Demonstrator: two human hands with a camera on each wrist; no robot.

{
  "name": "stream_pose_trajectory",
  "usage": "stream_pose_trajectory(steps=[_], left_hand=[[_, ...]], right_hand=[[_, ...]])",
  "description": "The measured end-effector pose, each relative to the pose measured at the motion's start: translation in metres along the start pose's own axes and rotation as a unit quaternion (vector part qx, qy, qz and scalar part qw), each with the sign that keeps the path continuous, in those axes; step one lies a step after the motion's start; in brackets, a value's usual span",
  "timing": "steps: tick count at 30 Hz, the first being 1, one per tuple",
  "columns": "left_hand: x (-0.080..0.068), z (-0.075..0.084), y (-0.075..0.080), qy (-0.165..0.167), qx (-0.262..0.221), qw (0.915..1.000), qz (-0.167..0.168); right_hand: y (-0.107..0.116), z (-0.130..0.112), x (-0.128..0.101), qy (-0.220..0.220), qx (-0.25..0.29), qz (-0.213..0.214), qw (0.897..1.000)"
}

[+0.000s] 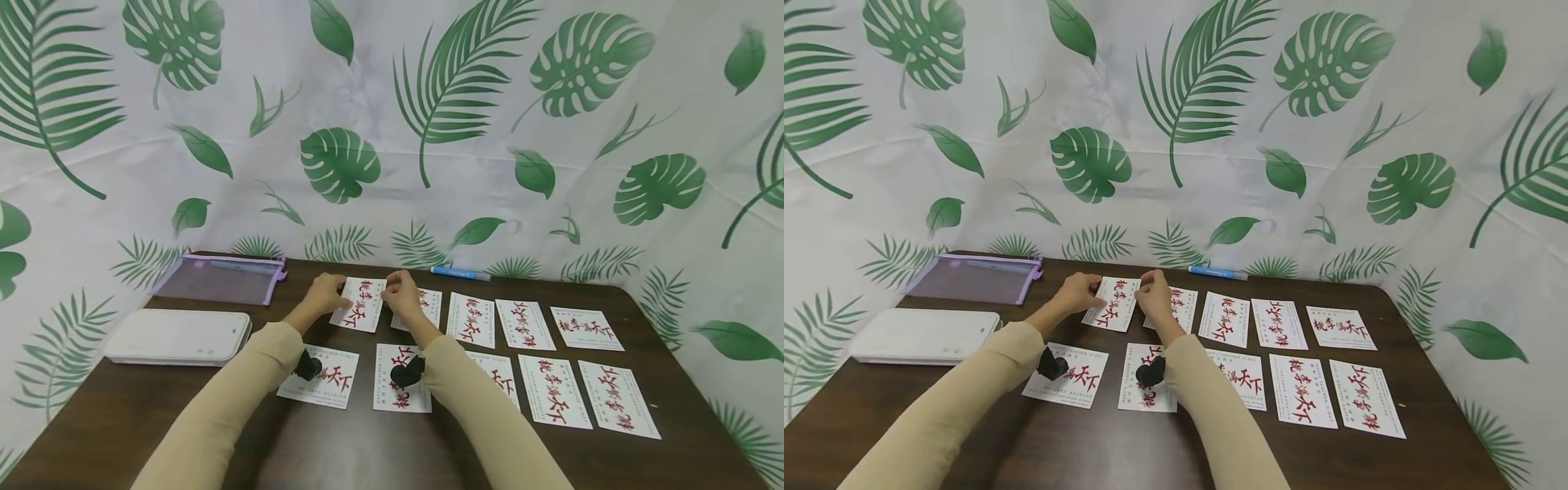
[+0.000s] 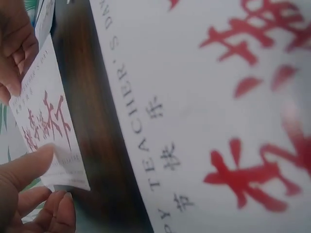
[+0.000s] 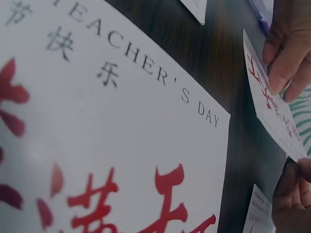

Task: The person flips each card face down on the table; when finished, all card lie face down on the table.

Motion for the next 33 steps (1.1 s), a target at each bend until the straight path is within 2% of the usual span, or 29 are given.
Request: stream_pose_trajectory(steps=[4, 7, 12, 17, 21, 24, 29, 33], left_hand=[[-0.003, -0.004, 0.006, 0.002, -0.049, 0.9988, 0.009], [-0.006, -0.009, 0.012, 0.009, -0.111, 0.9935, 0.022], [-0.013, -0.013, 0.022, 0.014, -0.224, 0.9735, 0.045], [-0.016, -0.012, 0.029, 0.031, -0.289, 0.9551, 0.056], [-0.016, -0.010, 0.039, 0.045, -0.309, 0.9464, 0.084], [-0.018, -0.008, 0.049, 0.051, -0.312, 0.9414, 0.119], [-0.021, 0.003, 0.059, 0.054, -0.318, 0.9315, 0.169], [-0.022, 0.013, 0.063, 0.049, -0.340, 0.9200, 0.188]], right_hand=[[0.002, 0.005, 0.001, -0.011, 0.099, -0.001, 0.995], [0.002, 0.005, -0.001, -0.016, 0.144, -0.013, 0.989], [0.002, 0.002, -0.006, -0.027, 0.174, -0.027, 0.984], [0.006, -0.001, -0.012, -0.025, 0.186, -0.005, 0.982], [0.007, -0.015, -0.022, 0.043, 0.124, 0.035, 0.991], [-0.003, -0.032, -0.032, 0.116, 0.044, 0.035, 0.992], [-0.027, -0.053, -0.048, 0.204, -0.044, 0.003, 0.978], [-0.031, -0.063, -0.055, 0.262, -0.096, 0.019, 0.960]])
Point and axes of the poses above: each hand's wrist, its own x-axis towards the middle knuckle, its own y-axis out of the back of the hand, z = x × y, the point moved 9 cm from there along x, towards the middle knuckle, and after that the axes turned 11 degrees about x, right-handed, at the moved point
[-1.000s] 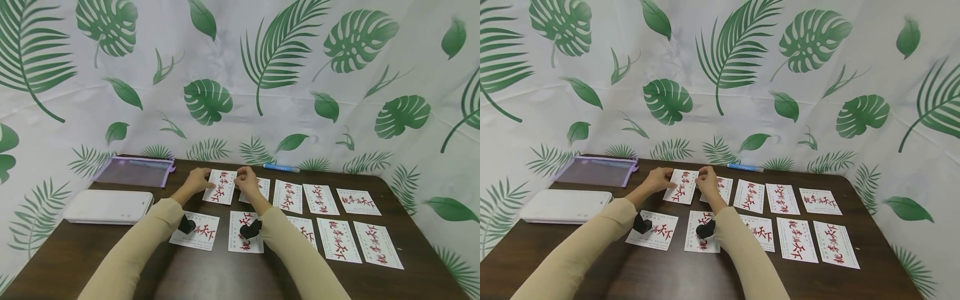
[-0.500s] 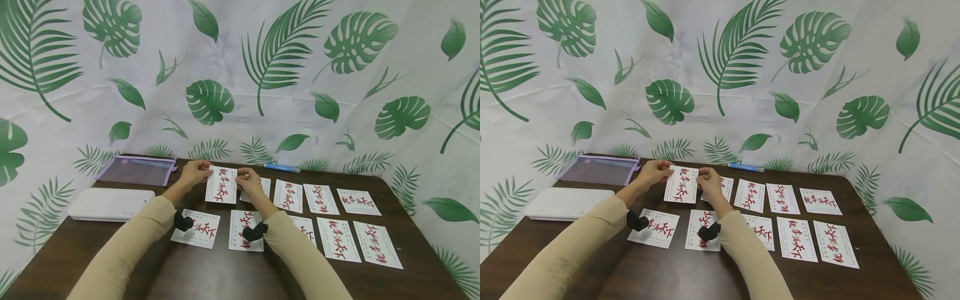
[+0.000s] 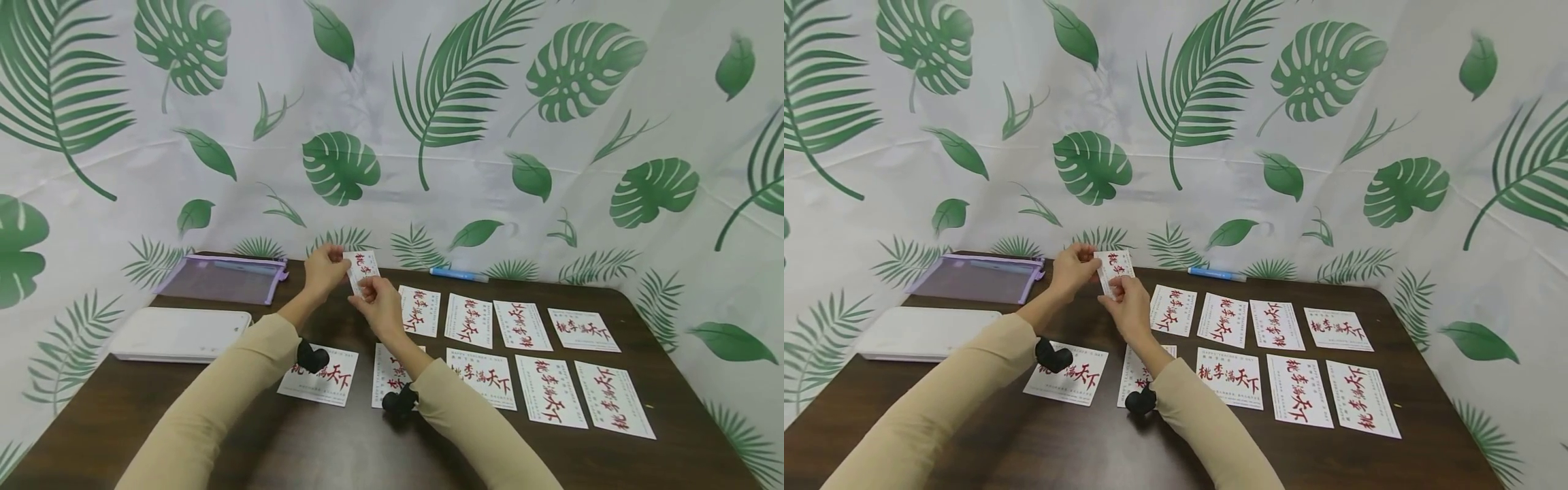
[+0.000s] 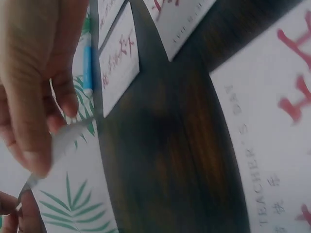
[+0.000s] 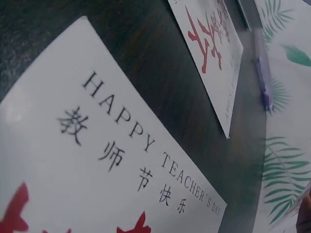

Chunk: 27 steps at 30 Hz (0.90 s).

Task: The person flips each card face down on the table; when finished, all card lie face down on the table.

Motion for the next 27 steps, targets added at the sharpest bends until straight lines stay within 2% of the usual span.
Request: stream_pose_trajectory(steps=[6, 9, 12, 15, 19, 22, 27], left_hand=[[-0.003, 0.014, -0.005, -0.022, -0.042, 0.9989, -0.005], [-0.004, 0.018, -0.005, -0.030, -0.051, 0.9982, -0.008], [-0.005, 0.014, 0.000, -0.027, -0.044, 0.9987, 0.004], [-0.005, 0.001, 0.005, -0.010, -0.009, 0.9998, 0.014], [-0.008, -0.025, 0.003, 0.031, 0.052, 0.9980, -0.014], [-0.011, -0.041, 0.000, 0.055, 0.076, 0.9946, -0.045], [-0.015, -0.055, 0.002, 0.066, 0.100, 0.9914, -0.052]], right_hand=[[0.011, -0.016, 0.001, 0.093, -0.079, 0.039, 0.992], [0.019, -0.014, 0.004, 0.091, -0.069, 0.060, 0.992], [0.026, -0.002, 0.008, 0.041, -0.018, 0.079, 0.996], [0.028, 0.015, 0.009, -0.028, 0.037, 0.092, 0.995], [0.027, 0.031, 0.005, -0.101, 0.090, 0.101, 0.986], [0.023, 0.040, 0.001, -0.140, 0.119, 0.106, 0.977], [0.015, 0.052, -0.006, -0.182, 0.121, 0.114, 0.969]])
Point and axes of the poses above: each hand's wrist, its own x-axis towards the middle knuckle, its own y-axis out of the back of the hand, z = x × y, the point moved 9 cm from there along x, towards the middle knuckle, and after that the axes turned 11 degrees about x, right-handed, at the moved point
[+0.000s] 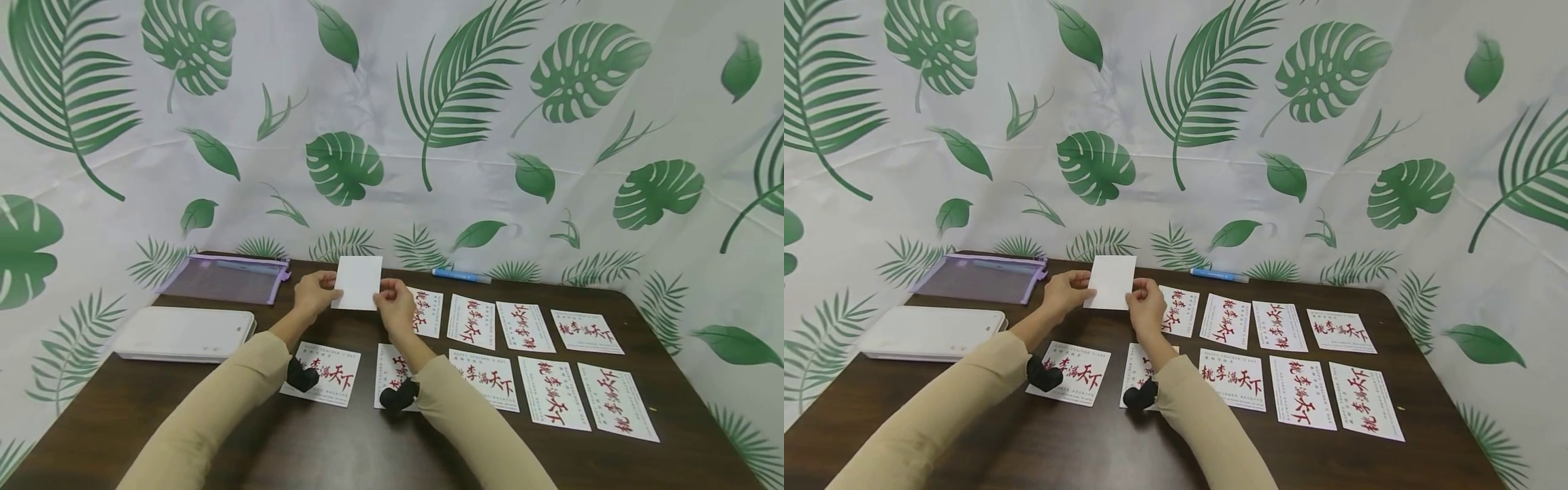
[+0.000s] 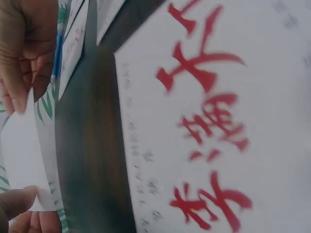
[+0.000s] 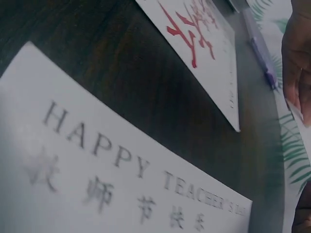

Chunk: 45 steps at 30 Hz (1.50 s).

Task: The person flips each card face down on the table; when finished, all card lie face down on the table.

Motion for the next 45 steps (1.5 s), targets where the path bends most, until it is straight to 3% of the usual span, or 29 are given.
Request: stream_pose_trajectory(steps=[4, 9, 21, 30, 37, 41, 45], left_hand=[[0.000, -0.005, 0.002, -0.006, 0.028, 0.9996, 0.003], [0.000, -0.012, 0.001, -0.010, 0.073, 0.9973, 0.001], [0.002, -0.017, 0.001, -0.004, 0.120, 0.9928, -0.003], [0.006, -0.009, 0.000, -0.003, 0.180, 0.9836, -0.010], [0.006, -0.009, -0.003, -0.006, 0.214, 0.9765, -0.022], [0.003, -0.012, -0.004, -0.008, 0.223, 0.9744, -0.032], [0.002, 0.003, -0.007, -0.052, 0.204, 0.9771, -0.028]], right_hand=[[-0.003, 0.010, -0.003, -0.025, -0.006, 0.000, 1.000], [-0.010, 0.019, -0.005, -0.048, -0.051, -0.025, 0.997], [-0.019, 0.009, -0.003, 0.001, -0.212, -0.047, 0.976], [-0.023, -0.004, -0.003, 0.037, -0.243, -0.064, 0.967], [-0.025, 0.001, -0.003, 0.039, -0.264, -0.074, 0.961], [-0.018, 0.008, -0.002, 0.019, -0.231, -0.082, 0.969], [0.014, 0.005, 0.012, 0.011, -0.191, -0.059, 0.980]])
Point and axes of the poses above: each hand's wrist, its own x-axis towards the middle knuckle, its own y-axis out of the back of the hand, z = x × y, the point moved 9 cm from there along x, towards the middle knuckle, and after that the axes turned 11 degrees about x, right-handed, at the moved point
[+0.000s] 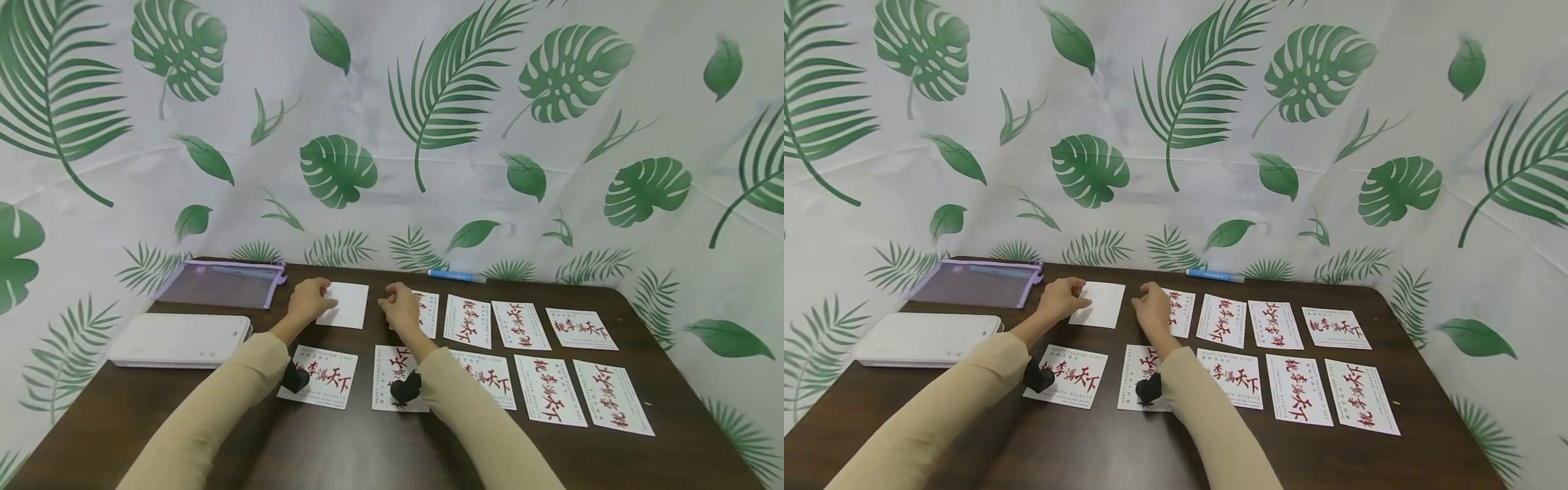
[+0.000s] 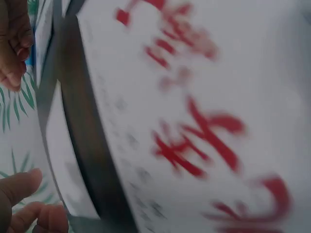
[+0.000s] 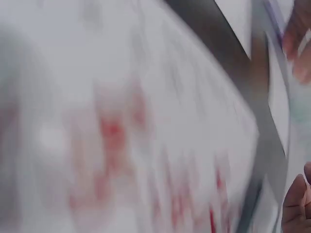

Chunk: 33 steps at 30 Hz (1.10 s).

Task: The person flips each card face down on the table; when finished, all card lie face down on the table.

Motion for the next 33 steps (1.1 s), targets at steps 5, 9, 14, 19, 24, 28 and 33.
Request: stream_pose_trajectory(steps=[5, 9, 14, 19, 24, 28, 33], left_hand=[[0.003, 0.039, -0.012, -0.073, -0.061, 0.9949, -0.032], [0.006, 0.065, -0.030, -0.092, -0.087, 0.9894, -0.071], [0.011, 0.088, -0.048, -0.105, -0.079, 0.9877, -0.085], [0.016, 0.100, -0.062, -0.104, -0.070, 0.9880, -0.089], [0.022, 0.107, -0.073, -0.119, -0.015, 0.9898, -0.077], [0.024, 0.112, -0.076, -0.122, 0.033, 0.9896, -0.068], [0.025, 0.117, -0.076, -0.119, 0.049, 0.9892, -0.069]], right_hand=[[0.048, 0.028, 0.016, -0.052, 0.005, 0.023, 0.998], [0.066, 0.049, 0.019, -0.095, 0.003, 0.011, 0.995], [0.080, 0.057, 0.021, -0.110, -0.001, 0.003, 0.994], [0.082, 0.061, 0.023, -0.125, -0.001, -0.007, 0.992], [0.078, 0.063, 0.022, -0.127, -0.020, -0.023, 0.991], [0.076, 0.060, 0.023, -0.117, -0.028, -0.031, 0.992], [0.080, 0.061, 0.027, -0.115, -0.033, -0.023, 0.993]])
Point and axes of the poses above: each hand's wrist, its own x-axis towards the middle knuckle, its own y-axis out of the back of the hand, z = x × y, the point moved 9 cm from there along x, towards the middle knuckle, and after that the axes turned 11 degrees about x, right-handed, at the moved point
